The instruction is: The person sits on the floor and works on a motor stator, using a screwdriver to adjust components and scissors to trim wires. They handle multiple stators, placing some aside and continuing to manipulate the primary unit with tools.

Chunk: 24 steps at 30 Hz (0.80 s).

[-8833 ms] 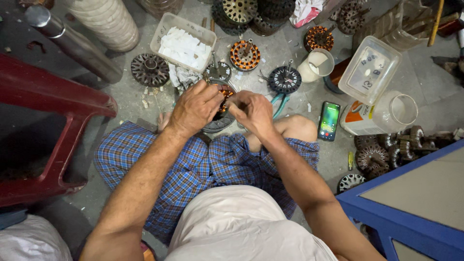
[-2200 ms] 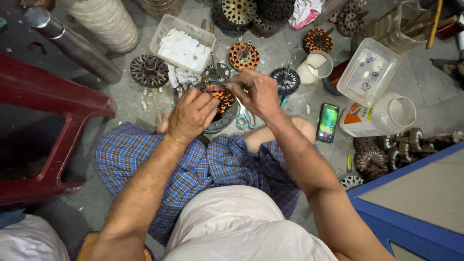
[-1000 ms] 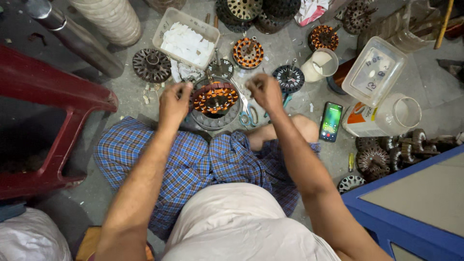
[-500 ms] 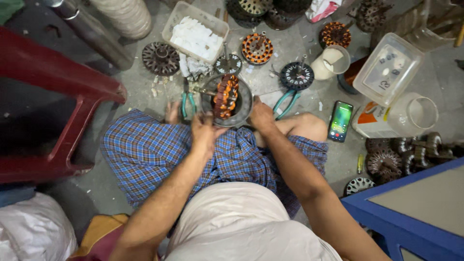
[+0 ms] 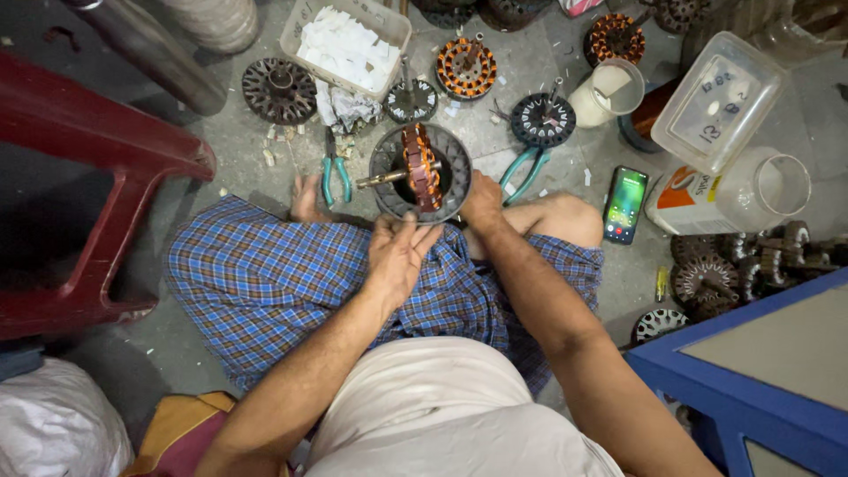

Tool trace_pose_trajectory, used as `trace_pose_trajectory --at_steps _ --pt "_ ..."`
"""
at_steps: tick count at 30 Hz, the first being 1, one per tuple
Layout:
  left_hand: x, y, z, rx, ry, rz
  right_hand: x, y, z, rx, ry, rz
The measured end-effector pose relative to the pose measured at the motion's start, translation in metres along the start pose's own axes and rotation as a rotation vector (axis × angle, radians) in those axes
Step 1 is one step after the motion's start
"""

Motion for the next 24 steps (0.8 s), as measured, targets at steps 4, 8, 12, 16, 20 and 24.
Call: trace_pose_trajectory --at_steps 4,8,12,16,20,24 --pt "0.014 -0.004 0.01 -0.176 0.32 -0.108 -0.009 0.002 0.009 0.071 0.056 0.0" --pt "0.028 -0.007 0.067 -0.36 1.342 -0.259 -0.035 0.004 0.01 0.041 0.078 0.04" --pt "0.059 -0.01 0.116 0.466 1.565 -0.386 -0.08 -0.003 -0.004 0.186 0.378 0.098" --pt "0.093 0.019 0.138 1.02 1.65 -0.469 -0.141 -0.029 -0.027 0.232 0.786 0.214" --pt "0.098 0.039 0.137 0.761 1.591 -0.597 -0.192 -0.05 -0.055 0.085 1.156 0.308" --pt "0.086 0.037 0.128 0.483 1.367 -0.511 -0.228 -0.073 -0.086 -0.03 1.246 0.289"
Point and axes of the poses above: each hand's wrist, its own y-axis towards the middle knuckle, its own x-axis out of the palm, z = x × y, the point moved 1 cm from there along y, towards the middle knuckle, and after that the axes turned 4 degrees about z, right-handed, at the moved point
